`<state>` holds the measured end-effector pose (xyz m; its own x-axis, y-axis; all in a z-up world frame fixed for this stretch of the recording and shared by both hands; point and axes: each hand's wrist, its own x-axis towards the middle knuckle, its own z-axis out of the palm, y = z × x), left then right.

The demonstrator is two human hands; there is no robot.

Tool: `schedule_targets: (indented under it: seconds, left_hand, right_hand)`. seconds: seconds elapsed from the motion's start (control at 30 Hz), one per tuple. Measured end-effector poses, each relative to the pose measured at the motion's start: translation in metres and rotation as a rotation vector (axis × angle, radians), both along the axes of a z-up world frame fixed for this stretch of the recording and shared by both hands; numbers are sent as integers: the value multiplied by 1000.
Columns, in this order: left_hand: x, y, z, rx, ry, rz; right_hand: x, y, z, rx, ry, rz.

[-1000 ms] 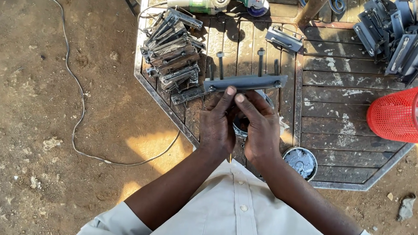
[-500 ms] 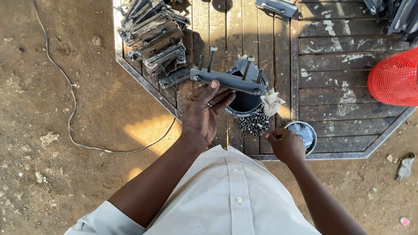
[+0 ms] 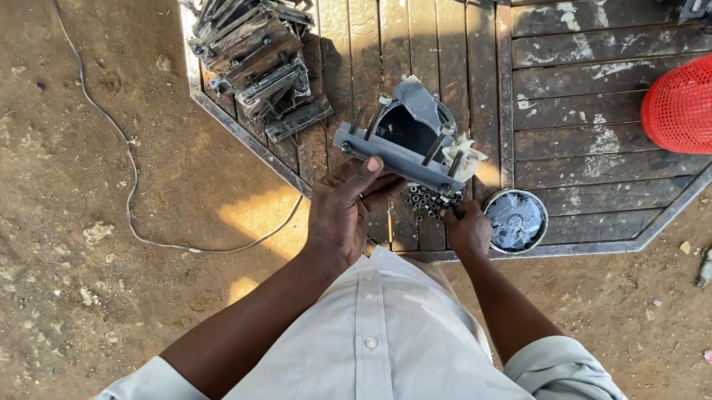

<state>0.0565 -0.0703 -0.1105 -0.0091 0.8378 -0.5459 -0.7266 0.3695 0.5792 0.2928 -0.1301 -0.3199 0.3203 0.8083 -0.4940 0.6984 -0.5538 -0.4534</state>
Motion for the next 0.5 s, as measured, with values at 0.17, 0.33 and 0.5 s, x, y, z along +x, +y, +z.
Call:
schedule_targets:
  seconds: [0.17, 0.33, 0.5]
  left_hand:
    - [-11, -3, 5, 64, 131, -56]
    - [-27, -1, 2, 188, 222, -142]
    - [-52, 9, -34, 280, 305, -260]
  right_hand:
    - [8, -7, -18, 47, 34, -77]
    - [20, -2, -3, 124, 237, -362]
    - [26, 29, 101, 437, 872, -515]
